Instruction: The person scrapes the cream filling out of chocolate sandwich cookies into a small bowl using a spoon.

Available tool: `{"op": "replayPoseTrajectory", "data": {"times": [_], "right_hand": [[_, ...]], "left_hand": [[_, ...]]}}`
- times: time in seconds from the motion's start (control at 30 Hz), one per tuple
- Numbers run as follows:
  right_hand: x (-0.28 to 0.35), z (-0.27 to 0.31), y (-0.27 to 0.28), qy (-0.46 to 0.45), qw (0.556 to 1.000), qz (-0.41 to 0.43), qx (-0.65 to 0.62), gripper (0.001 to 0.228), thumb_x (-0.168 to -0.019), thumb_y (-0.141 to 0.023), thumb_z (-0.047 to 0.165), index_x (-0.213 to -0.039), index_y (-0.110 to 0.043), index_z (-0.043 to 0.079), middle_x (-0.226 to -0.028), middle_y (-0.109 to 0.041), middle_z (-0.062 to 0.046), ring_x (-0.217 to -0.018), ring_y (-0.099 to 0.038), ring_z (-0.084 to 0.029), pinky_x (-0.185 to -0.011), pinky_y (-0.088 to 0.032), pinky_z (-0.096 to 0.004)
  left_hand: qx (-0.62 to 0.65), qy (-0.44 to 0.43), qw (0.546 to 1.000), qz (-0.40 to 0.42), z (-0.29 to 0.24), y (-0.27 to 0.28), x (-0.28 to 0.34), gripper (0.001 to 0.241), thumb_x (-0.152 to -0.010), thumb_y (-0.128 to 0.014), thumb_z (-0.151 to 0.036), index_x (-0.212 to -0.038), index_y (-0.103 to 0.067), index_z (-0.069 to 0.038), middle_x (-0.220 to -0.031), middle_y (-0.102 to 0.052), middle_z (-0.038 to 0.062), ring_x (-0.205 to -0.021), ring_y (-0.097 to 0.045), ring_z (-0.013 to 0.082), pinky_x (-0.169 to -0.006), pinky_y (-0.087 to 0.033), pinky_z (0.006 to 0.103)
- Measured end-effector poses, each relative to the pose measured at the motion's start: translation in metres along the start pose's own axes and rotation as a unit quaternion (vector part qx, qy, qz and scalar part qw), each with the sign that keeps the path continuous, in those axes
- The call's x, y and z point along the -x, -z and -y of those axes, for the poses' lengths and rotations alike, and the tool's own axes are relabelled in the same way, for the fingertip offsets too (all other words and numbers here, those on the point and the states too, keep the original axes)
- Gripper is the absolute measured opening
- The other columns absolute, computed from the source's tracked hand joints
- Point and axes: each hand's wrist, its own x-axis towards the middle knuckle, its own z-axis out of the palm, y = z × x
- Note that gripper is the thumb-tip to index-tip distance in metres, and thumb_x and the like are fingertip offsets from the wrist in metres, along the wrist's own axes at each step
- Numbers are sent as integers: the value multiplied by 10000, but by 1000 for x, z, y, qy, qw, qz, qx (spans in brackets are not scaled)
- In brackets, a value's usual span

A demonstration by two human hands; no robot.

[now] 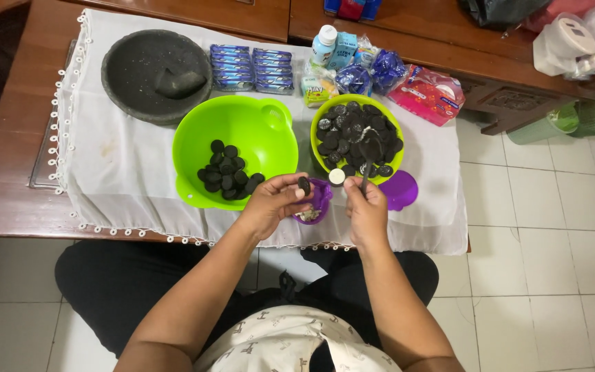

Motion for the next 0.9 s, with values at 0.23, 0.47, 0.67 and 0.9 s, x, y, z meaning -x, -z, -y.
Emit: {"op": "replayPoseTrajectory", "data": {"times": [0.23,0.47,0.67,0.9], "right_hand": [[-3,4,34,21,999,-37,31,123,-961,-708,150,-1009,-685,39,-646,-478,90,-497,-343,-22,-443,-242,-214],[23,18,12,111,908,-2,404,193,-962,-684,209,-998,-725,23,-776,-730,-59,-696,-658,-137,-650,-509,-287],[20,12,14,142,865,-36,480,199,-945,-686,229,-991,-719,39,-837,-748,-144,-750,-734,-235,-682,-536,-347],[-19,-18,72,109,915,-80,380,168,-950,-722,182,-948,-724,13,-735,-674,-71,-675,-605,-188,-648,-490,-342]], "left_hand": [[-59,35,992,102,2,-13,-17,776,-869,-725,26,-1570,-427,-121,-1014,-693,4,-898,-706,153,-868,-625,361],[-74,37,986,145,10,-22,-21,914,-882,-741,2,-1647,-280,-192,-982,-717,45,-842,-696,139,-802,-597,318],[-49,73,984,153,4,-29,-20,849,-897,-728,-31,-1634,-329,-171,-999,-728,57,-869,-716,152,-825,-622,331],[-332,-119,931,92,38,-21,-93,497,-882,-831,-52,-1336,-634,-14,-1004,-709,99,-915,-698,220,-817,-580,340]]}}
